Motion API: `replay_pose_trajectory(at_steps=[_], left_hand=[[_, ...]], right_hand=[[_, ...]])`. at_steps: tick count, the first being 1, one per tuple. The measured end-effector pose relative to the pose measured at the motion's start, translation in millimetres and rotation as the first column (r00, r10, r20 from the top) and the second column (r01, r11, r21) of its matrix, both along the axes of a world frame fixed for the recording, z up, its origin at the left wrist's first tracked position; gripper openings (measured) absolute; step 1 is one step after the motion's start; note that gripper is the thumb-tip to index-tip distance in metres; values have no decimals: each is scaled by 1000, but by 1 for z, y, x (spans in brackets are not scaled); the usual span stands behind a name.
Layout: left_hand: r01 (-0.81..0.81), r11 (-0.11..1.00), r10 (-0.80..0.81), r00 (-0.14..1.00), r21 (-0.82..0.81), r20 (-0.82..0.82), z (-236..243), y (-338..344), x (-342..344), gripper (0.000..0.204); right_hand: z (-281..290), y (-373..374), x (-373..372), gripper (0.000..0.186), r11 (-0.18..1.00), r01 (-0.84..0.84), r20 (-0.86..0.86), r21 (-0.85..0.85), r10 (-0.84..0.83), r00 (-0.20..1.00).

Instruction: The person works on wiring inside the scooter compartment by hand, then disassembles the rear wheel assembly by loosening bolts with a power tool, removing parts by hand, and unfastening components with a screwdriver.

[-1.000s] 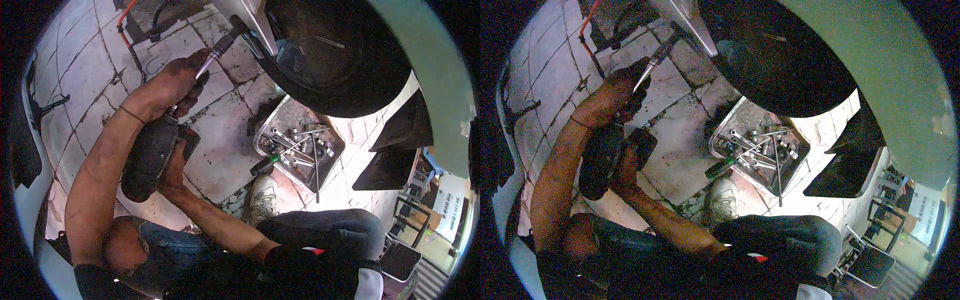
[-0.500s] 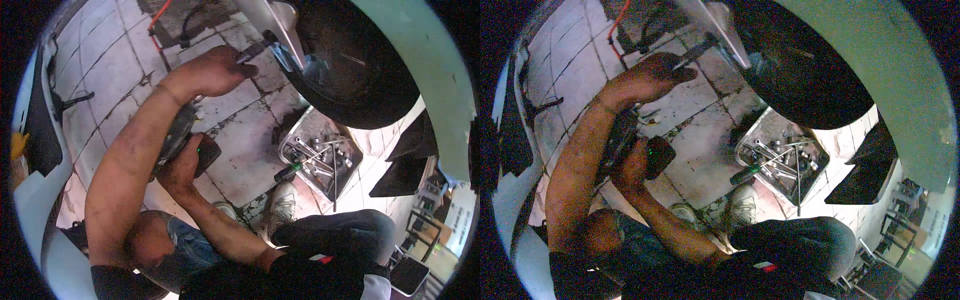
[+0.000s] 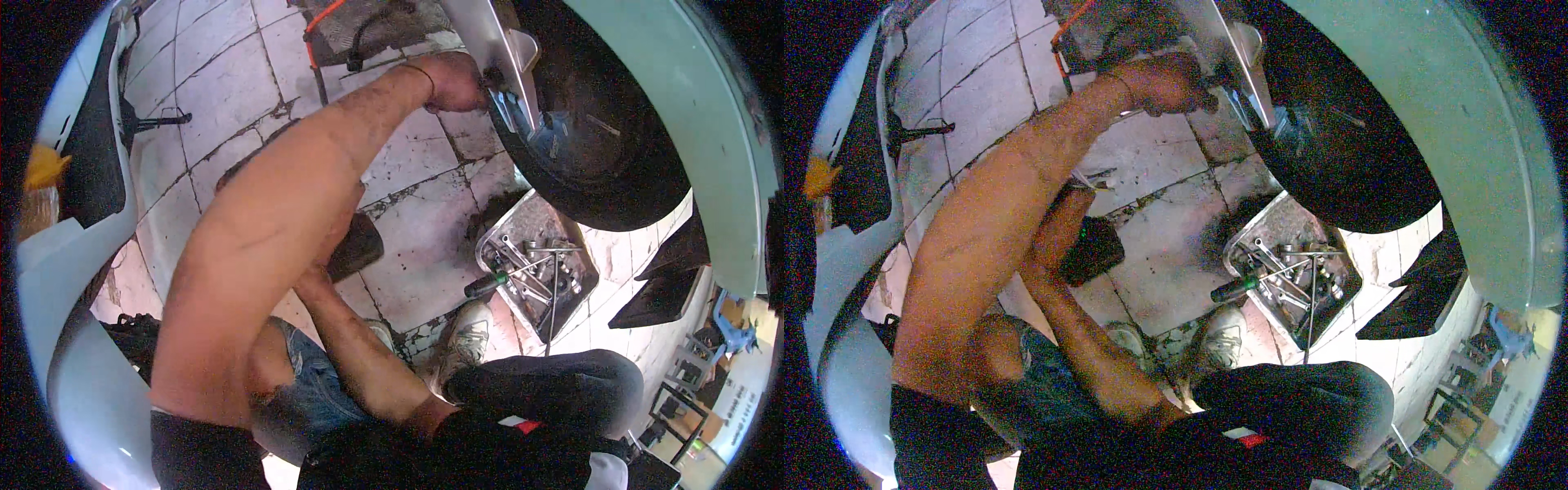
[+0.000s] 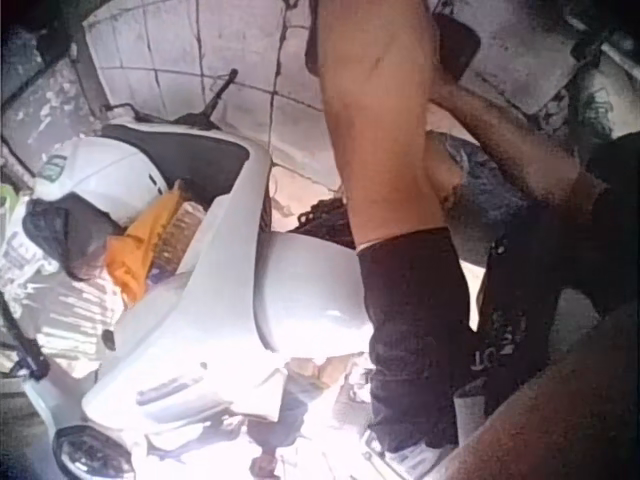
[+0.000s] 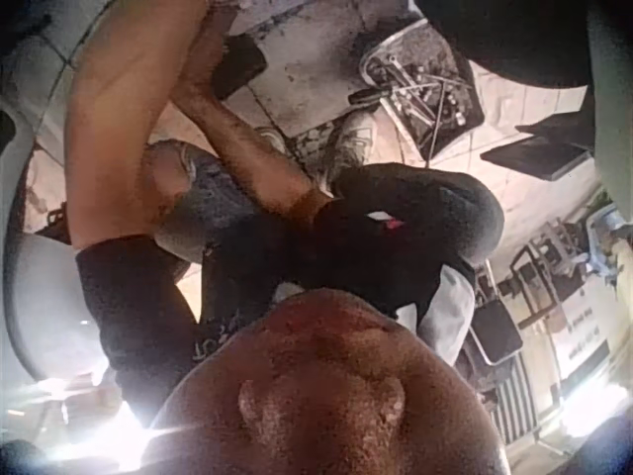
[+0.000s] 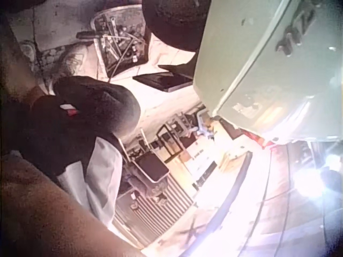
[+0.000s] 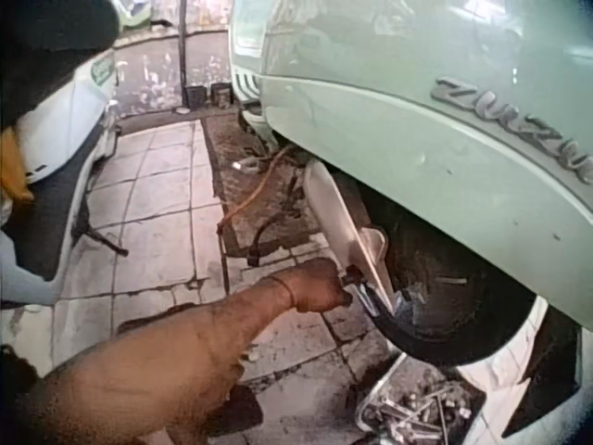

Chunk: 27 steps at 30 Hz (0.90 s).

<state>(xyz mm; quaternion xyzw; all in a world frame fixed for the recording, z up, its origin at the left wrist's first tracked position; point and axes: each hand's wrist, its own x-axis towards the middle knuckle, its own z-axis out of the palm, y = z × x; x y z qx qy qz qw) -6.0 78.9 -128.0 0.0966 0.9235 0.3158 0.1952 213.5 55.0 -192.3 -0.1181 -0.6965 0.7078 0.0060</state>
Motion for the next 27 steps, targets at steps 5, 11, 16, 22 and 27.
replay_pose_trajectory(at_steps=[5,11,16,22,27], left_hand=[[-60,998,65,944,25,-325,-17,11,-6,52],[-97,982,179,763,164,-621,-54,13,-23,45],[-122,924,303,814,363,-495,-37,19,2,33],[-13,995,-60,703,-97,-709,-45,31,32,18],[412,911,-396,857,-23,-329,-60,111,91,28]], right_hand=[[3,9,-5,19,313,204,276,-928,208,938],[1,35,20,37,990,-73,-46,123,79,996],[-40,90,34,58,875,-79,-134,478,161,978],[-48,138,60,57,733,-471,264,491,390,882],[-40,137,73,53,660,-635,364,403,521,772]])
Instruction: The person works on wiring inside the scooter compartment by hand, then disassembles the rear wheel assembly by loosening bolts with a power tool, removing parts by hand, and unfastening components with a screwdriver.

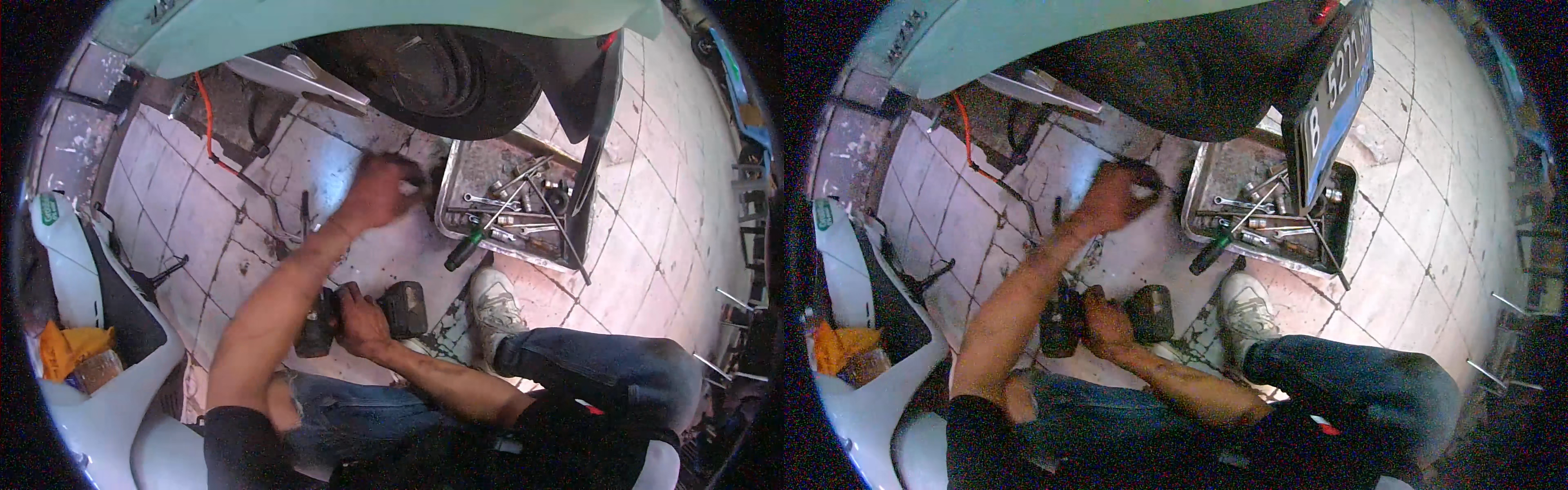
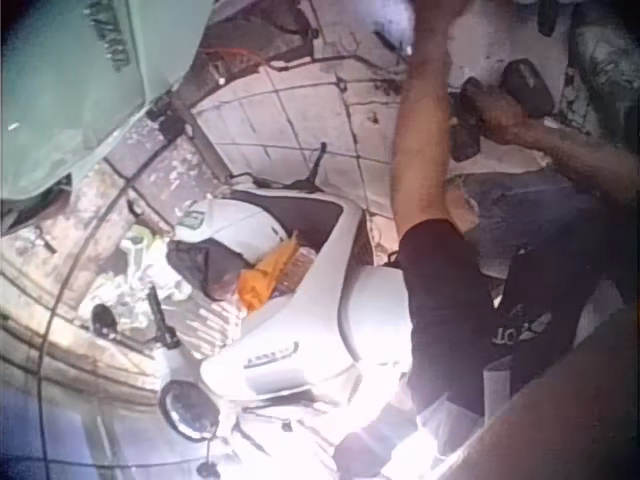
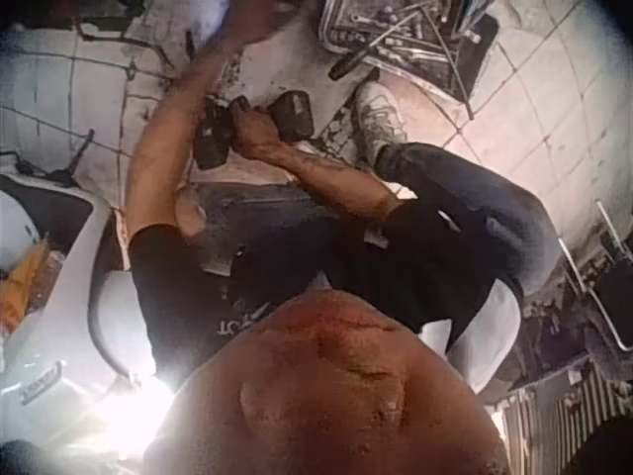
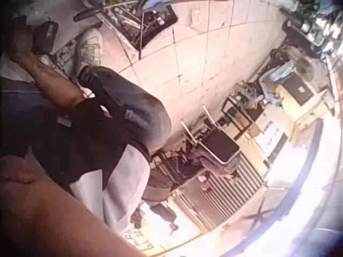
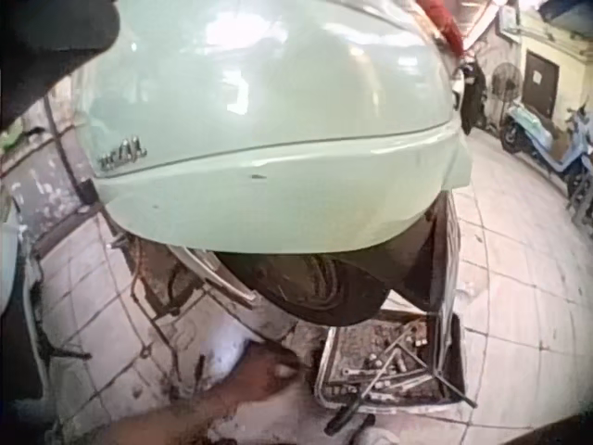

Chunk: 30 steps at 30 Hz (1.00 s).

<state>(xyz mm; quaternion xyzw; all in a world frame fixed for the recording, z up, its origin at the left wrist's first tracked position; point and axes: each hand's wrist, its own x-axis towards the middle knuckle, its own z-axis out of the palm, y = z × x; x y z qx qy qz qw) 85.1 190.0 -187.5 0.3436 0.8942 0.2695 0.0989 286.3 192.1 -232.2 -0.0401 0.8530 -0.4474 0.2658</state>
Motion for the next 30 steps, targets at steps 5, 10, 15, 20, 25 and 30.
replay_pose_trajectory(at_steps=[5,10,15,20,25,30], left_hand=[[-168,986,163,952,-6,260,23,39,14,53],[-869,453,331,371,199,868,5,-25,-45,47],[-781,468,260,568,413,781,16,-56,-90,44],[-546,415,218,836,728,503,-21,-66,-80,46],[-637,606,373,757,477,536,-50,-67,-89,48],[-562,794,361,742,-232,-564,-139,-102,-131,42]], right_hand=[[-25,3,14,47,994,-90,-16,56,91,996],[-58,9,22,48,977,-132,-95,165,149,984],[-37,26,0,50,886,-352,-100,301,397,912],[21,48,-48,43,787,-519,-381,332,616,690],[22,148,-87,30,475,-611,-192,633,861,471],[57,269,-77,31,158,-743,237,650,887,396]])
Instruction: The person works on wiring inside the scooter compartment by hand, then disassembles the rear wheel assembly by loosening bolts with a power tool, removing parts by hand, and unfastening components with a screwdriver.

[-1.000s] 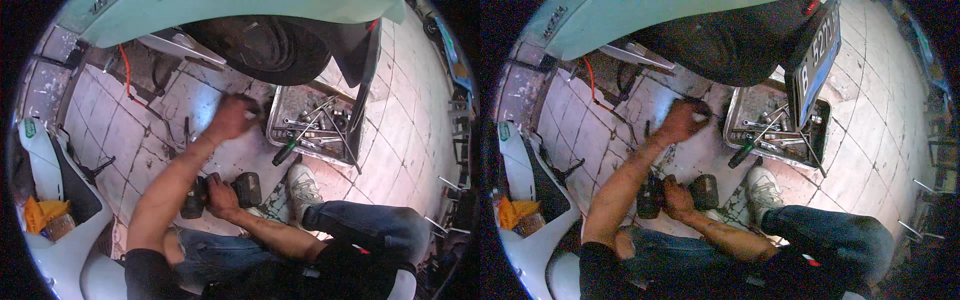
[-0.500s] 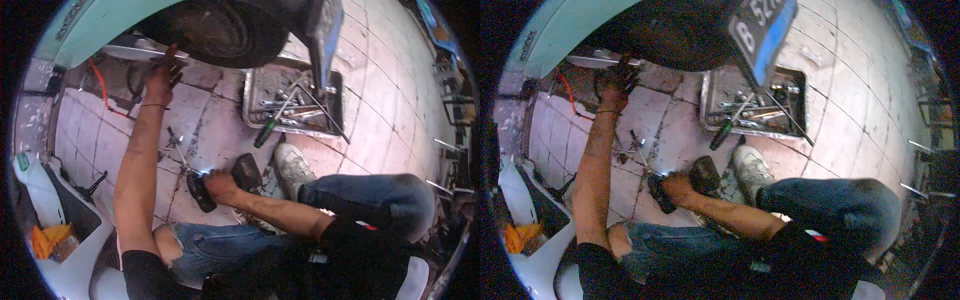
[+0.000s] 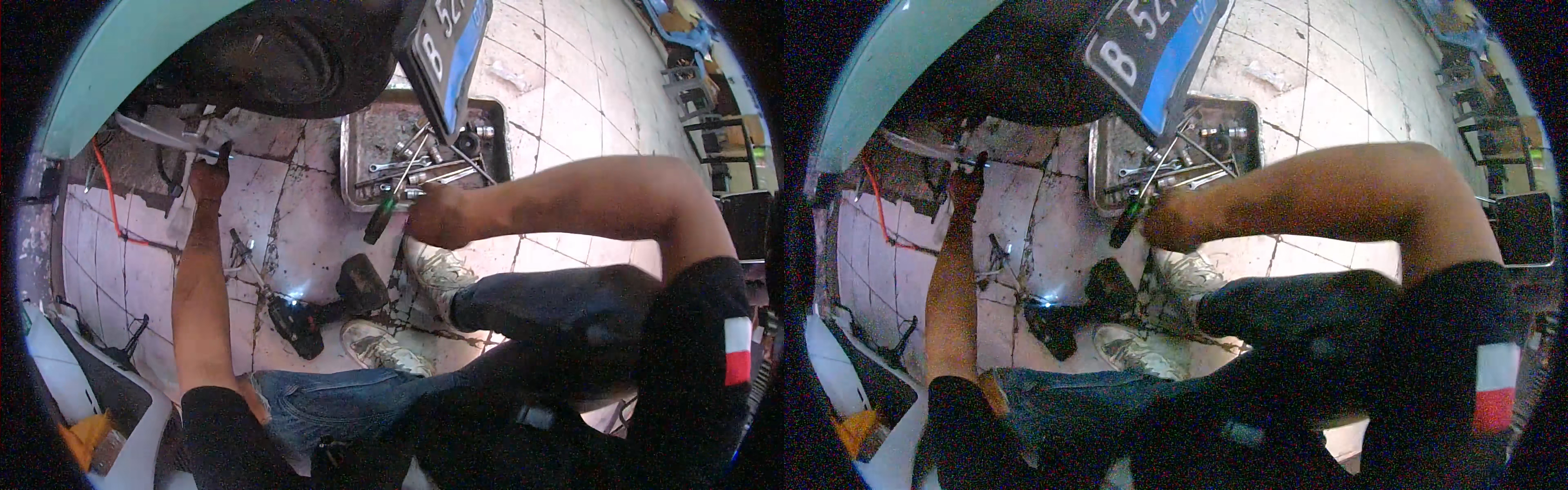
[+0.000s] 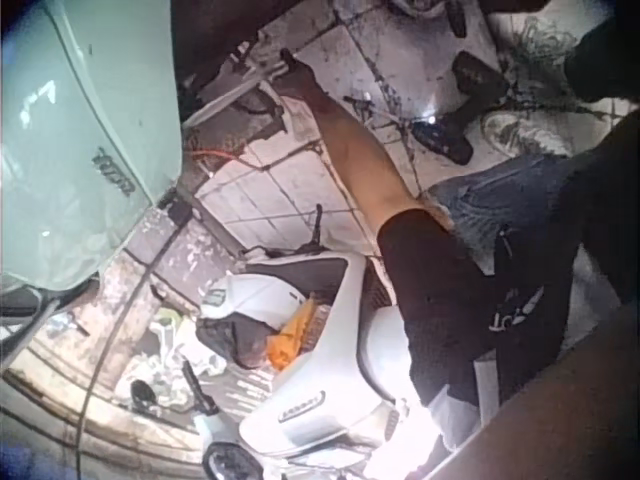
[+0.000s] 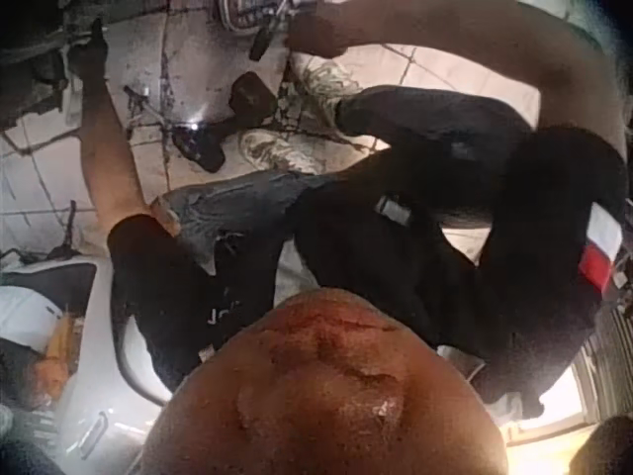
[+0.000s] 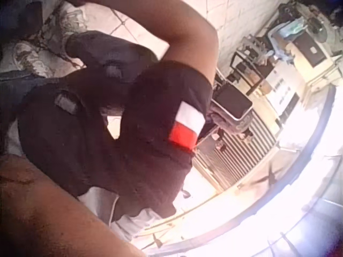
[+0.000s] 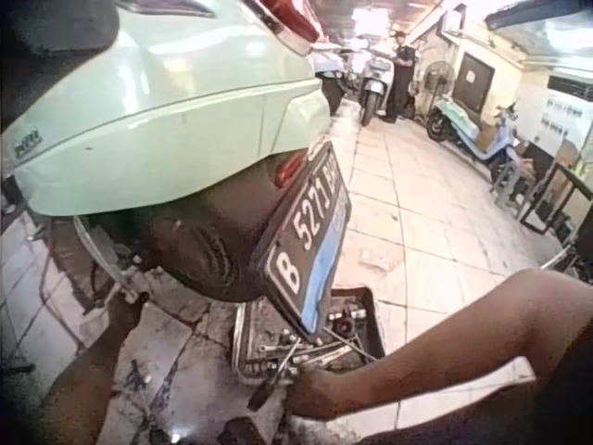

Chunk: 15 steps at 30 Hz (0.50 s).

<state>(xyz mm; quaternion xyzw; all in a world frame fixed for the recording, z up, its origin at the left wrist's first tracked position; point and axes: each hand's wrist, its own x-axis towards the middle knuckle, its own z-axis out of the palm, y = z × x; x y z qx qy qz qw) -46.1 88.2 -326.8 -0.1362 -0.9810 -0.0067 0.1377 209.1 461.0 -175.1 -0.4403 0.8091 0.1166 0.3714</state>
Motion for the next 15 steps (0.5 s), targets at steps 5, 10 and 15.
replay_pose_trajectory(at_steps=[5,10,15], left_hand=[[640,758,-506,698,-125,507,-39,-51,2,35],[118,976,-209,313,180,927,-46,-25,78,53],[147,989,-25,327,-25,945,37,12,120,58]], right_hand=[[20,51,-2,26,921,308,75,238,-334,940],[-61,123,-54,28,644,763,-192,-49,-756,626],[-113,142,-88,39,538,764,-332,-358,-837,434]])
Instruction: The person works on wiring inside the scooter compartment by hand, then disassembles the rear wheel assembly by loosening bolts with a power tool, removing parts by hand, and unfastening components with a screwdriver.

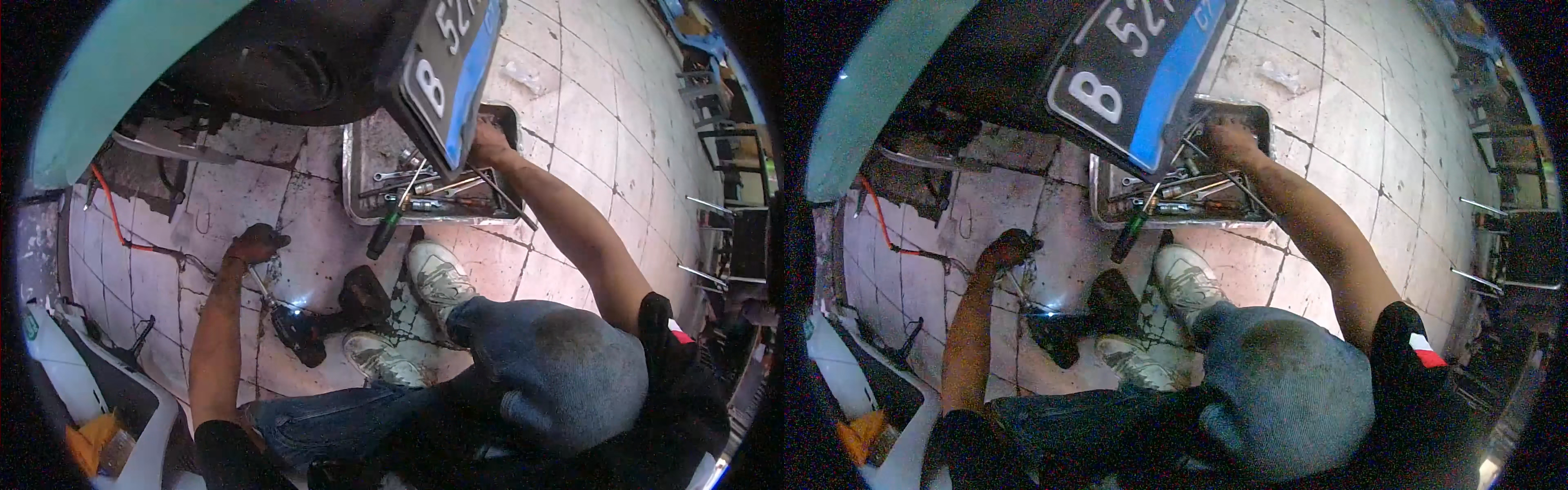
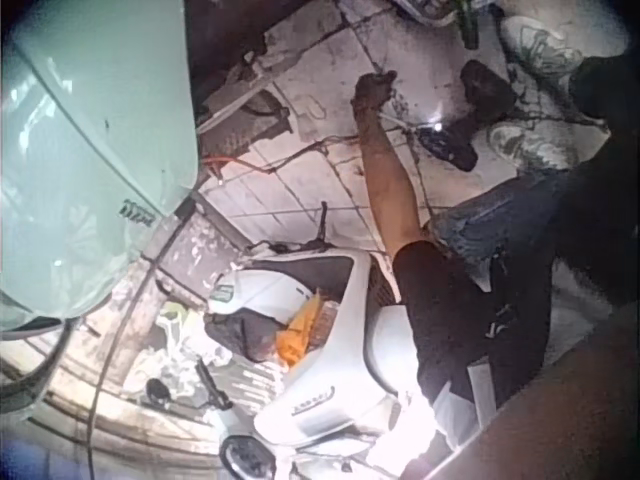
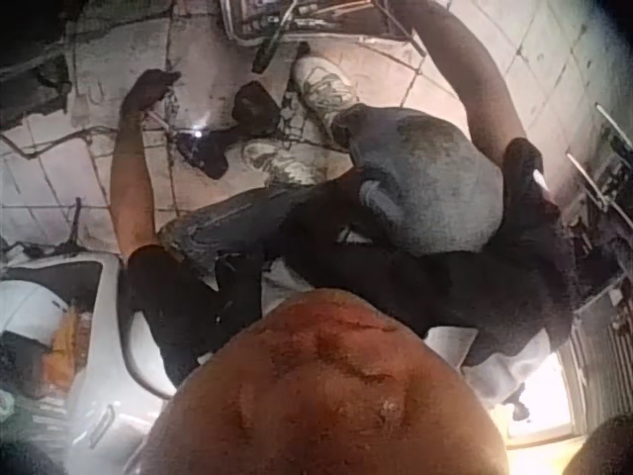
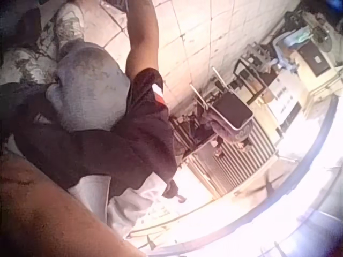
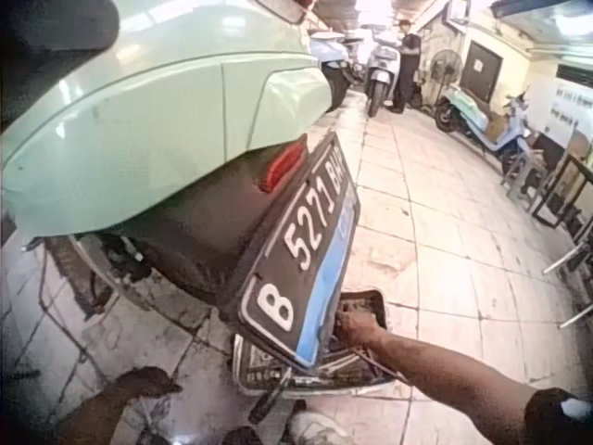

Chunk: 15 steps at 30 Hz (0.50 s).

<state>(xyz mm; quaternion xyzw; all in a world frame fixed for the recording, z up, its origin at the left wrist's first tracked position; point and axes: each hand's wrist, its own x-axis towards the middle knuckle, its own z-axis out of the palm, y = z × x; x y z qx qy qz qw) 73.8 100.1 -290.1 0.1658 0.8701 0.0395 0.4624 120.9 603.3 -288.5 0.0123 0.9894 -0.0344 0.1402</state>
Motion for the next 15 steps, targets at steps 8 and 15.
replay_pose_trajectory(at_steps=[8,15], left_hand=[[-99,985,100,995,139,-2,46,35,11,62],[6,985,-1,1000,172,-29,15,24,20,60]], right_hand=[[-2,30,-4,32,950,-243,-88,-195,229,969],[45,-3,12,40,892,-76,75,-445,122,990]])
